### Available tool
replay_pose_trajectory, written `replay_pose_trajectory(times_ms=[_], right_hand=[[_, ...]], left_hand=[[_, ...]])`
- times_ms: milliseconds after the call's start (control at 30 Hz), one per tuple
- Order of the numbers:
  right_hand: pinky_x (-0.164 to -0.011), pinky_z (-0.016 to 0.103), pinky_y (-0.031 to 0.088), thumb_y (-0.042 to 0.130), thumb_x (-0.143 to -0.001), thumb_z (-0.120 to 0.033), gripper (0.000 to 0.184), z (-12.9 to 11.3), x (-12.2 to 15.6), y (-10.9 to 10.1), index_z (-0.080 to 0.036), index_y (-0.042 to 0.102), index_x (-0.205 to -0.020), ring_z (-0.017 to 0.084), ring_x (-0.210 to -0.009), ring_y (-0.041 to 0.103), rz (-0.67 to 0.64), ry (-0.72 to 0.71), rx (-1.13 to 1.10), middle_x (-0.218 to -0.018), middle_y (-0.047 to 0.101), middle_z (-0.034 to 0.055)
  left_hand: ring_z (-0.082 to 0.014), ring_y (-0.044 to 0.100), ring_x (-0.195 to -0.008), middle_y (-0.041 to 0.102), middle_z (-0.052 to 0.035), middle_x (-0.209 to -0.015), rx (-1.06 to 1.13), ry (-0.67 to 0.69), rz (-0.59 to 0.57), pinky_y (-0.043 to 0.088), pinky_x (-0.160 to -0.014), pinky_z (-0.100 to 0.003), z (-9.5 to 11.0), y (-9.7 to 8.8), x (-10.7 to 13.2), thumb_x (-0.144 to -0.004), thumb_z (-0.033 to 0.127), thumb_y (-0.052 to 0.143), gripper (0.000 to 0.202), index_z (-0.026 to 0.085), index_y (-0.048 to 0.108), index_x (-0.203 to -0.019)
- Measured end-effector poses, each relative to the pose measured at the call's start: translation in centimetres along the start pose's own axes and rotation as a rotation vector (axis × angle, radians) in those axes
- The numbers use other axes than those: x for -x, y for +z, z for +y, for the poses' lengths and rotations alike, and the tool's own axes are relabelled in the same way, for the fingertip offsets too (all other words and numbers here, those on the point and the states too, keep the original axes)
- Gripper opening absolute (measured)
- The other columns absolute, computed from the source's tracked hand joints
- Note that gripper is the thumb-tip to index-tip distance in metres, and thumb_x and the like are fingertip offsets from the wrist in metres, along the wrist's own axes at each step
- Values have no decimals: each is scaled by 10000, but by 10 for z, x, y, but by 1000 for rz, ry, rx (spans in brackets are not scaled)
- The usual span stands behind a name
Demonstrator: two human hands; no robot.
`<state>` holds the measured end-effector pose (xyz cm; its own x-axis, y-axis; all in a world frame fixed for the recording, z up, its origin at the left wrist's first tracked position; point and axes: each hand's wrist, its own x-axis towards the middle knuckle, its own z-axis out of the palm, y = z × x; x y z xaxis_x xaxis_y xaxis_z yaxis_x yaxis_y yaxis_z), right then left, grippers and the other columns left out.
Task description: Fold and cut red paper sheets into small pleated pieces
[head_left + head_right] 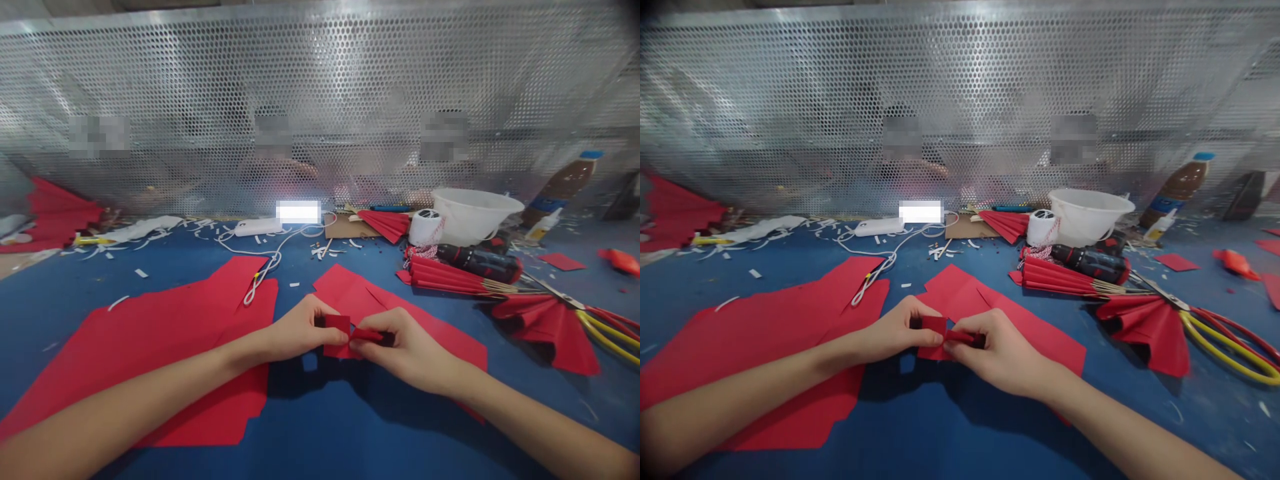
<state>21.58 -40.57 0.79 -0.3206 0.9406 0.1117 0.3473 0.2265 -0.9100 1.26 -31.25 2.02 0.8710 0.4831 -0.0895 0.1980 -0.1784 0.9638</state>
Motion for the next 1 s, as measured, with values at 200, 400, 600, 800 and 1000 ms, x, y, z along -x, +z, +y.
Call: replay_pose_trajectory(times_ms=[200, 400, 600, 800, 1000], right_hand=[[-523, 240, 294, 598, -924, -290, 223, 1, -1, 0, -152, 643, -755, 108, -584, 388, -34, 63, -33, -636, 481, -38], [-536, 223, 329, 586, -913, -218, 180, -1, 0, -1, -149, 641, -756, 109, -600, 451, -39, 83, -26, -655, 545, -28], [-545, 221, 338, 566, -914, -172, 190, 0, 0, -1, -147, 655, -748, 106, -601, 451, -98, 31, 16, -663, 565, -27], [-565, 223, 383, 600, -922, -202, 218, 2, 1, -1, -141, 710, -744, 125, -618, 535, -53, -31, 4, -661, 636, -11], [-613, 238, 424, 600, -944, -237, 221, 1, 0, -1, -147, 746, -805, 145, -665, 576, -29, -25, 27, -708, 691, 9]], left_hand=[[-97, 396, -584, 516, 22, -624, 43, -2, 22, 299, -554, -222, 0, 2, 0, -801, 283, 661, 201, 113, 653, -694], [-81, 349, -565, 439, 53, -596, -2, 13, 16, 271, -538, -210, 4, 5, 3, -777, 235, 657, 188, 135, 588, -633], [-88, 390, -581, 483, 41, -610, 2, 14, -34, 303, -554, -207, 3, 4, 2, -770, 191, 631, 125, 129, 632, -661], [-111, 485, -598, 591, 8, -621, 61, -20, -21, 373, -593, -222, -1, 1, 0, -751, 217, 668, 128, 122, 681, -666], [-101, 486, -561, 610, 5, -600, 82, -47, 24, 349, -553, -211, -1, 0, -1, -760, 232, 682, 149, 113, 695, -673]])
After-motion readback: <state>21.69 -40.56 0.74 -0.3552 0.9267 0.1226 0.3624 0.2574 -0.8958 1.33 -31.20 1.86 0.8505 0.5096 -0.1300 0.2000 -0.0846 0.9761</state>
